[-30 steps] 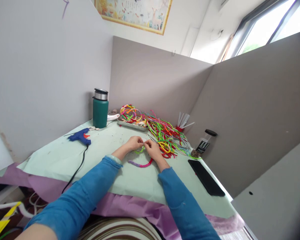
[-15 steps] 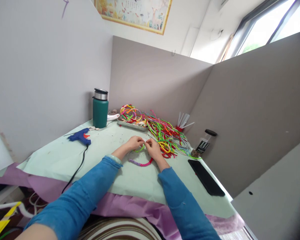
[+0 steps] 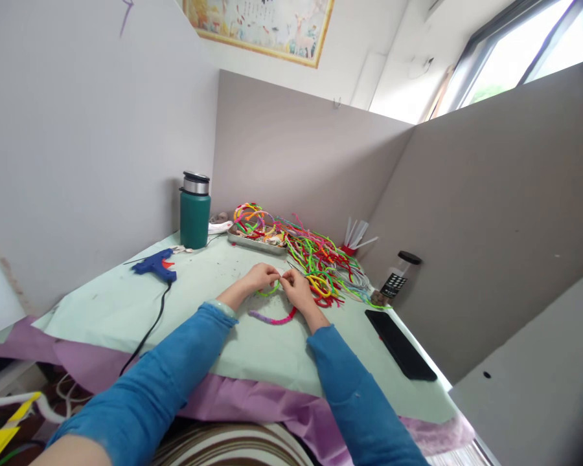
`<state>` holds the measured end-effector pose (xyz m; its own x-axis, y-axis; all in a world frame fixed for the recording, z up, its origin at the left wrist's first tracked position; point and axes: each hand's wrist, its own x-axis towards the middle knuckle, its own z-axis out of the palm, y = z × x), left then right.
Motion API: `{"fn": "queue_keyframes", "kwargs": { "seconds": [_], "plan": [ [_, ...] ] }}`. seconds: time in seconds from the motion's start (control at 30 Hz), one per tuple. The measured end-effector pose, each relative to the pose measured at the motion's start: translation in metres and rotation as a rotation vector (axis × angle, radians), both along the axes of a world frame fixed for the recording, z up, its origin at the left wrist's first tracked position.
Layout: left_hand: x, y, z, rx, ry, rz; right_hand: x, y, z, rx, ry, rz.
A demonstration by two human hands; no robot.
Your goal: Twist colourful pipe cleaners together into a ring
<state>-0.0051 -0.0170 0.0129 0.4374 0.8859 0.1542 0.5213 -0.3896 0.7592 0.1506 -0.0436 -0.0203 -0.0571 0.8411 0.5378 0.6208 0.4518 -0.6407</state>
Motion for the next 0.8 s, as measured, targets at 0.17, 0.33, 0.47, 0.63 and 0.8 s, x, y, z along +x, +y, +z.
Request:
{"fn": "queue_keyframes", "kwargs": {
  "seconds": [0.17, 0.33, 0.47, 0.63, 0.8],
  "plan": [
    [0.000, 0.000, 0.001, -0.053, -0.033, 0.016, 0.000, 0.000, 0.000, 0.013, 0.007, 0.025],
    [0.001, -0.004, 0.003, -0.114, -0.062, 0.031, 0.000, -0.001, 0.001, 0.018, 0.007, 0.027],
    [0.002, -0.009, 0.005, -0.173, -0.110, 0.024, -0.001, -0.003, 0.002, 0.014, 0.024, 0.034],
    [0.002, -0.005, 0.000, -0.261, -0.155, -0.039, -0.001, -0.004, 0.004, 0.015, 0.035, 0.068],
    [0.001, 0.002, -0.006, -0.294, -0.166, -0.065, -0.001, -0.005, 0.006, 0.014, 0.055, 0.096]
  ]
}}
